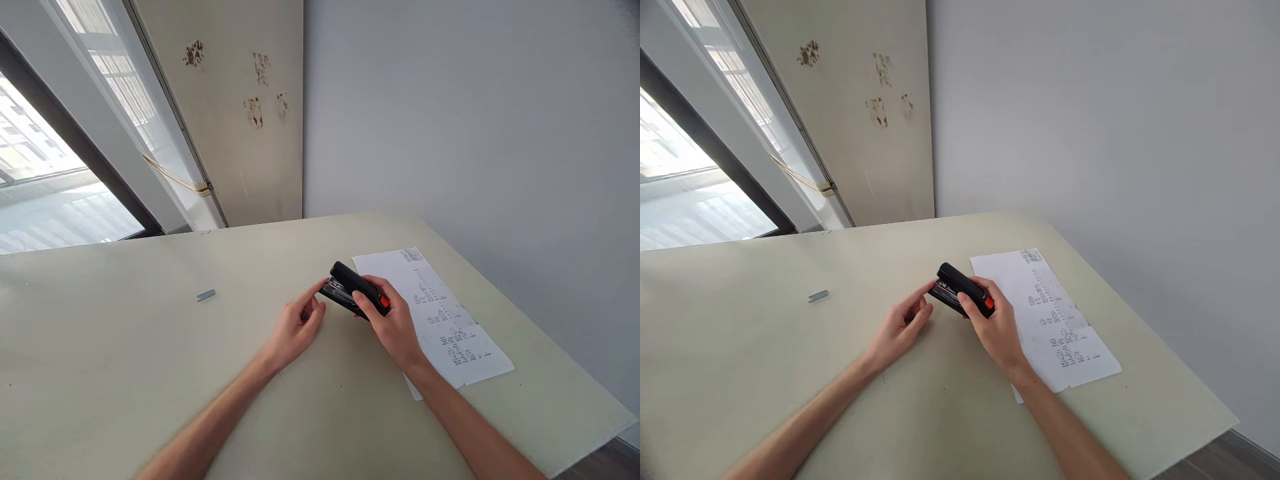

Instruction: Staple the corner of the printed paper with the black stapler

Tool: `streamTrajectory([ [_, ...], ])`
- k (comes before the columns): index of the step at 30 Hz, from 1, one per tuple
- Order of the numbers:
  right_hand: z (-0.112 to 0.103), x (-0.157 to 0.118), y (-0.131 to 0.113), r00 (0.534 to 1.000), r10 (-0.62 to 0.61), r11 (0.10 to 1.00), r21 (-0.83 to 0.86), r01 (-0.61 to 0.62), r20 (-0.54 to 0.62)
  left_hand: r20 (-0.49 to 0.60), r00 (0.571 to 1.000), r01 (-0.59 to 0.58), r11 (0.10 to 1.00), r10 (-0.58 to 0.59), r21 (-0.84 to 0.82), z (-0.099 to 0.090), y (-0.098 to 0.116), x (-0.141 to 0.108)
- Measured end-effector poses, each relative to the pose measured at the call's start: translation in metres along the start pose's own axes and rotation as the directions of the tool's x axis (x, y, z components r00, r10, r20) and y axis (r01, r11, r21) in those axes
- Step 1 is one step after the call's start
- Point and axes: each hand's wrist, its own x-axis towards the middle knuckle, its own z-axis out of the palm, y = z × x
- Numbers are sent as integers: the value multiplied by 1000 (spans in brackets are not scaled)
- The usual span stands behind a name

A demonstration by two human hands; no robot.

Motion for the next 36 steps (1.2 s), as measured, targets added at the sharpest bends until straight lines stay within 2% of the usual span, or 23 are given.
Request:
streamTrajectory([
  [2,0,1,1,1000,-8,1000,-3,8,-2,-36,998,38,994,-42,-105,-1,2,1],
  [4,0,1,1,1000,-16,1000,-17,16,-3,-90,987,98,934,-136,-343,-3,3,4],
  [6,0,0,1,1000,-26,999,-49,25,-11,-104,961,134,764,-255,-631,-7,3,7],
  [8,0,0,1,999,-33,996,-84,31,-20,-86,940,129,580,-329,-804,-12,4,10],
  [10,0,-1,1,999,-36,993,-109,33,-26,-75,933,115,487,-353,-866,-15,5,12],
  [14,1,-1,2,998,-57,988,-146,51,-35,-56,924,101,385,-377,-917,-19,7,12],
  [22,0,2,10,995,-80,959,-275,63,-52,-30,902,108,293,-431,-950,-18,10,11],
  [36,0,3,16,995,-95,940,-333,78,-36,-34,907,106,305,-419,-947,-17,12,9],
])
